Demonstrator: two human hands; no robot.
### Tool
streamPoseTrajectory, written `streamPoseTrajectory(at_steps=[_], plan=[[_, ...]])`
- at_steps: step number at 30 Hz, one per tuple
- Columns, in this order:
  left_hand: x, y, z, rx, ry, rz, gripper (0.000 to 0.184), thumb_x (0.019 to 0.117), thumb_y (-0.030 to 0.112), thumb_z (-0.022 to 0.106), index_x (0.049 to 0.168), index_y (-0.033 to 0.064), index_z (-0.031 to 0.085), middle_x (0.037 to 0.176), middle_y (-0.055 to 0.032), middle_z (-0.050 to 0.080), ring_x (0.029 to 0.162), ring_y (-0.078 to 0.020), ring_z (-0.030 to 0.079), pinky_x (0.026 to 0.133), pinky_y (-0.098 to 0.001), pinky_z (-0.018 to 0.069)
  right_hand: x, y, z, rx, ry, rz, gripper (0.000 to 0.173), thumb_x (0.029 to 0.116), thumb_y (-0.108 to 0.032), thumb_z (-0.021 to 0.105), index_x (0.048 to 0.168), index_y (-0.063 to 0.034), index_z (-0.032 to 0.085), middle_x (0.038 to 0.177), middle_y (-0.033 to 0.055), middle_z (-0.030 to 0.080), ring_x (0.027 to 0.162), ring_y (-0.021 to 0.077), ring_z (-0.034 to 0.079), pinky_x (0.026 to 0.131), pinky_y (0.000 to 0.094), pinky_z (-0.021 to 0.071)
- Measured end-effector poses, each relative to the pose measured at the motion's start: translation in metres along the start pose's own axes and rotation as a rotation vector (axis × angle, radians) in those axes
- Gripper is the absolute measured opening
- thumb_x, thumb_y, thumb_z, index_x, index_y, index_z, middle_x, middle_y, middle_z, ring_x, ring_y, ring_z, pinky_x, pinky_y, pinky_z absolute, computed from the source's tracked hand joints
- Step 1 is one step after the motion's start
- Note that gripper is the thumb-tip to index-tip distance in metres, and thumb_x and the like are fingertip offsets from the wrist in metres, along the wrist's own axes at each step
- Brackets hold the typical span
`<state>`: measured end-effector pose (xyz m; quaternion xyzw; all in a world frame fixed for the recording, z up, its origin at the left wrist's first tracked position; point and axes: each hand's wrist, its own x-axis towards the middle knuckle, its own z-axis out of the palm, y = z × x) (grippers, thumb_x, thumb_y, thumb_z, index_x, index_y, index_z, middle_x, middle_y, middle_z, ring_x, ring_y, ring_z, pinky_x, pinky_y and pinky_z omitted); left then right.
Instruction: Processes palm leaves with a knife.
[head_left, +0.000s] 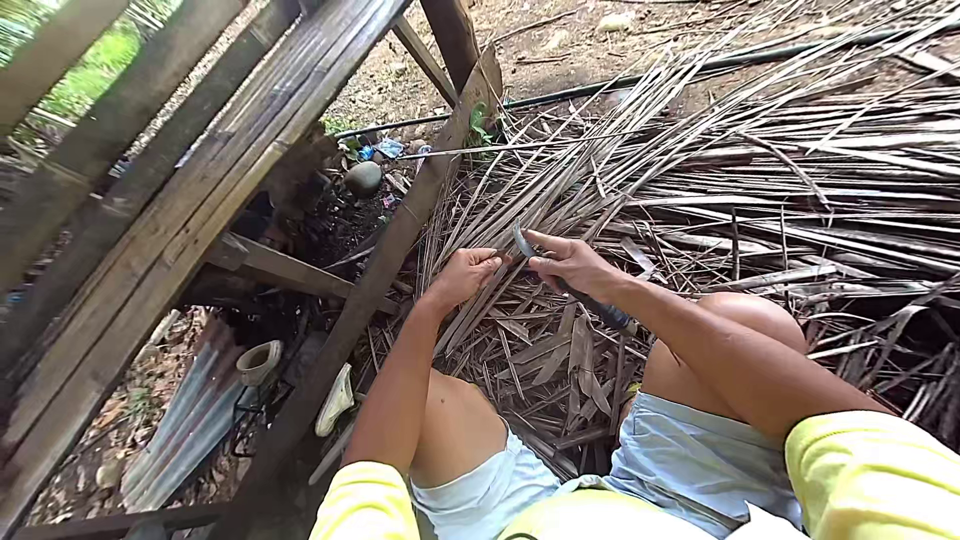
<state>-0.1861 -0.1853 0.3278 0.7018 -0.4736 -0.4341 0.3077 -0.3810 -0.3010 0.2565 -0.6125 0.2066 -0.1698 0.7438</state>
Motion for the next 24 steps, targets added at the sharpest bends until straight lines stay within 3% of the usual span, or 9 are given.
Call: streamPoseTrajectory(at_steps=[8,13,20,24], plan=[[-0.006,0.003,0.000,-0.108,-0.022,-0.026,0.027,0.1102,0.011,0.047,0.121,-0.0005,0.068,0.060,0.0047,0.043,0.044,-0.0015,0.033,0.042,-0.0170,0.0278,0.011,-0.003,-0.010,0.085,0.183,-0.020,0.051,0.1071,-0.013,0.054,0.156,-0.0109,0.043,0.072,0.0003,0.059,0.050,0.0075,0.051,0.046,0.0224,0.0457],[-0.011,0.009,0.002,-0.091,-0.026,-0.005,0.026,0.1101,0.011,0.047,0.122,0.0004,0.068,0.061,0.0047,0.043,0.045,-0.0013,0.033,0.042,-0.0171,0.0274,0.011,-0.021,-0.033,0.196,0.338,0.014,0.049,0.1075,-0.015,0.054,0.155,-0.0148,0.044,0.076,0.0014,0.059,0.051,0.0093,0.054,0.044,0.0232,0.0481],[-0.018,0.009,-0.002,-0.080,-0.060,0.026,0.025,0.1094,0.010,0.049,0.119,0.0003,0.070,0.060,0.0051,0.044,0.045,-0.0005,0.034,0.043,-0.0165,0.0281,0.014,-0.031,-0.078,0.260,0.554,-0.064,0.046,0.1078,-0.018,0.054,0.153,-0.0183,0.046,0.075,-0.0021,0.057,0.051,0.0077,0.054,0.045,0.0231,0.0498],[-0.024,0.005,-0.011,-0.087,-0.057,0.000,0.025,0.1092,0.009,0.048,0.117,-0.0003,0.070,0.060,0.0053,0.043,0.046,-0.0005,0.033,0.043,-0.0166,0.0279,0.008,-0.034,-0.111,0.258,0.638,-0.126,0.045,0.1092,-0.020,0.050,0.153,-0.0210,0.043,0.081,-0.0035,0.056,0.054,0.0068,0.054,0.046,0.0226,0.0502]])
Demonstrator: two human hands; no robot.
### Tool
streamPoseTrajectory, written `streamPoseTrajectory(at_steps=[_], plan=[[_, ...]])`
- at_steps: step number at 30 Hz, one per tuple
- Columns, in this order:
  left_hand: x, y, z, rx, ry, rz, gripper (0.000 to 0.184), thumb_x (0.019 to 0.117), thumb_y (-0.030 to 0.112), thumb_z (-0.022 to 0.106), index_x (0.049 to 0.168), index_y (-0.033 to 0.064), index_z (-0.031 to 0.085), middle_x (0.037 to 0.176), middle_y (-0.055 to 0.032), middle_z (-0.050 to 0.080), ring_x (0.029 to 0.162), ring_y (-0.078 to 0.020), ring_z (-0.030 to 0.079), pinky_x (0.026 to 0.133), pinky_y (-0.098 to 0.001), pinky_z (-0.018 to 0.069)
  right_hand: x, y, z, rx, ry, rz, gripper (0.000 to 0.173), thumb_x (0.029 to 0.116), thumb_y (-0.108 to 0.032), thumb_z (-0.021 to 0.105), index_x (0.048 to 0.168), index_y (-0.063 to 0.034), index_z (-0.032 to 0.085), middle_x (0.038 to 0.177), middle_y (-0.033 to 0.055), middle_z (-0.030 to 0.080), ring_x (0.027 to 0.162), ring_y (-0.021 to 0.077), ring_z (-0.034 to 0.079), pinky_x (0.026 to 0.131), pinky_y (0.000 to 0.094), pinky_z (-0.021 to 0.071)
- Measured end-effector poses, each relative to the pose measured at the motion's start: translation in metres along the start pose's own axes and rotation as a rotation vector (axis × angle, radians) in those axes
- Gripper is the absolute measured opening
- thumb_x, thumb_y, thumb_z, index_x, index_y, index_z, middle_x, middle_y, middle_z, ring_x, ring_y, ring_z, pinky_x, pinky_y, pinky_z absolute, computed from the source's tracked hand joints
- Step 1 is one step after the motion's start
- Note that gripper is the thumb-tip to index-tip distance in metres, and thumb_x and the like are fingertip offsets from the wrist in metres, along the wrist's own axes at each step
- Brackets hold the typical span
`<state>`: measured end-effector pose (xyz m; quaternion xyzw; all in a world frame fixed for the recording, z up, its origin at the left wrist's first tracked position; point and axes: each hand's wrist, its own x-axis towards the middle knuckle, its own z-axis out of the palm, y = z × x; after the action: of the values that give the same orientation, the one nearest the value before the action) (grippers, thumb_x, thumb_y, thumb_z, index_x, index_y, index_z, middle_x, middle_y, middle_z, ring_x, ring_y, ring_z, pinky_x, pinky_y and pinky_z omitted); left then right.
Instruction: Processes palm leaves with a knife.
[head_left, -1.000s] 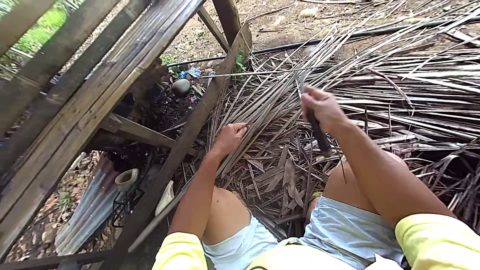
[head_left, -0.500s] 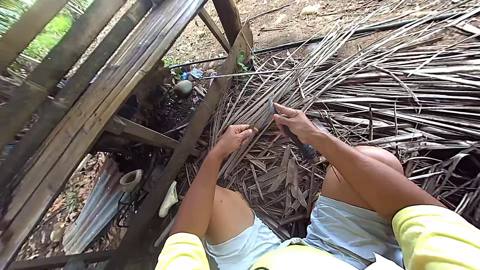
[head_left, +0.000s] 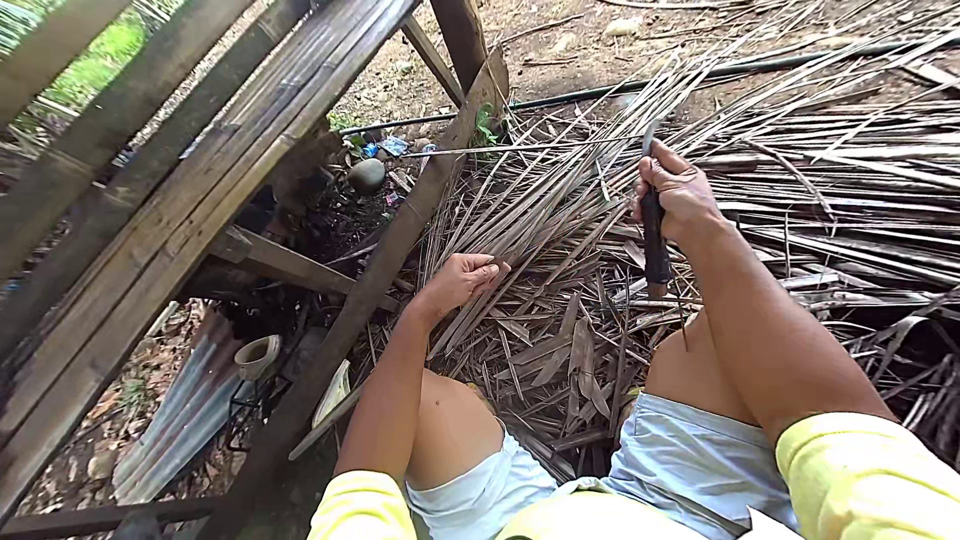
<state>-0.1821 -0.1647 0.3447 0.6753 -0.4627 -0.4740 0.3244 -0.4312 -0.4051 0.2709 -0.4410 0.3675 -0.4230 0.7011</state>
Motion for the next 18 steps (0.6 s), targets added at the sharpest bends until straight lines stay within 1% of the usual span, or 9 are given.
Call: streamPoseTrajectory(at_steps=[4,6,7,8,10,12,14,16,18], plan=[[-0.008,-0.007,-0.015,0.010,0.022,-0.010,0.024,0.1086,0.008,0.049,0.117,-0.0009,0.070,0.060,0.0054,0.043,0.046,-0.0006,0.033,0.043,-0.0164,0.0274,0.010,-0.009,-0.033,0.053,0.159,-0.079,0.041,0.1097,-0.024,0.050,0.150,-0.0232,0.042,0.086,-0.0053,0.056,0.057,0.0058,0.056,0.048,0.0223,0.0523],[-0.010,-0.012,-0.024,0.027,0.083,-0.015,0.025,0.1090,0.009,0.049,0.118,-0.0010,0.070,0.061,0.0047,0.045,0.047,-0.0014,0.034,0.044,-0.0175,0.0285,0.011,-0.015,-0.046,0.076,0.252,-0.123,0.040,0.1100,-0.027,0.049,0.149,-0.0241,0.042,0.085,-0.0053,0.057,0.057,0.0064,0.056,0.049,0.0227,0.0526],[-0.009,-0.016,-0.028,0.043,0.124,-0.007,0.024,0.1090,0.009,0.049,0.116,-0.0009,0.070,0.061,0.0046,0.046,0.047,-0.0013,0.035,0.045,-0.0177,0.0295,0.008,-0.017,-0.047,0.076,0.264,-0.139,0.039,0.1101,-0.027,0.049,0.148,-0.0243,0.043,0.084,-0.0056,0.056,0.055,0.0062,0.056,0.048,0.0226,0.0523],[-0.007,-0.019,-0.031,0.064,0.167,0.000,0.024,0.1091,0.010,0.050,0.116,-0.0007,0.070,0.062,0.0040,0.047,0.048,-0.0015,0.036,0.046,-0.0180,0.0308,0.001,-0.020,-0.041,0.048,0.227,-0.139,0.036,0.1106,-0.028,0.048,0.146,-0.0235,0.043,0.082,-0.0065,0.054,0.054,0.0053,0.055,0.048,0.0219,0.0521],[-0.002,-0.022,-0.029,0.098,0.220,0.020,0.025,0.1094,0.012,0.050,0.116,-0.0010,0.070,0.065,0.0027,0.049,0.050,-0.0022,0.037,0.049,-0.0191,0.0325,-0.025,-0.020,-0.011,-0.048,0.022,-0.073,0.028,0.1115,-0.029,0.043,0.138,-0.0214,0.048,0.074,-0.0102,0.052,0.052,0.0022,0.054,0.049,0.0199,0.0520],[0.005,-0.022,-0.023,0.153,0.195,0.047,0.027,0.1097,0.014,0.049,0.117,-0.0010,0.070,0.067,0.0010,0.051,0.053,-0.0040,0.040,0.052,-0.0213,0.0355,-0.053,-0.002,0.021,-0.126,-0.290,0.057,0.031,0.1110,-0.029,0.042,0.139,-0.0200,0.053,0.070,-0.0092,0.051,0.052,0.0025,0.052,0.049,0.0207,0.0500],[0.012,-0.015,-0.010,0.181,0.121,0.053,0.027,0.1101,0.014,0.049,0.119,-0.0017,0.070,0.070,-0.0017,0.053,0.055,-0.0052,0.041,0.054,-0.0227,0.0378,-0.071,0.019,0.053,-0.195,-0.512,0.193,0.036,0.1099,-0.026,0.042,0.144,-0.0173,0.052,0.067,-0.0050,0.052,0.049,0.0065,0.052,0.046,0.0243,0.0512],[0.021,-0.010,0.005,0.204,0.029,0.090,0.028,0.1097,0.016,0.050,0.120,-0.0017,0.070,0.074,-0.0045,0.059,0.058,-0.0065,0.046,0.057,-0.0242,0.0432,-0.076,0.033,0.067,-0.235,-0.587,0.268,0.040,0.1106,-0.027,0.042,0.149,-0.0215,0.050,0.070,-0.0028,0.051,0.051,0.0088,0.052,0.047,0.0260,0.0514],[0.024,-0.006,0.014,0.240,-0.005,0.135,0.030,0.1098,0.019,0.052,0.121,-0.0004,0.070,0.076,-0.0083,0.064,0.059,-0.0102,0.051,0.058,-0.0273,0.0470,-0.066,0.046,0.065,-0.211,-0.619,0.231,0.039,0.1108,-0.027,0.039,0.148,-0.0235,0.050,0.070,-0.0060,0.051,0.052,0.0064,0.052,0.048,0.0240,0.0508]])
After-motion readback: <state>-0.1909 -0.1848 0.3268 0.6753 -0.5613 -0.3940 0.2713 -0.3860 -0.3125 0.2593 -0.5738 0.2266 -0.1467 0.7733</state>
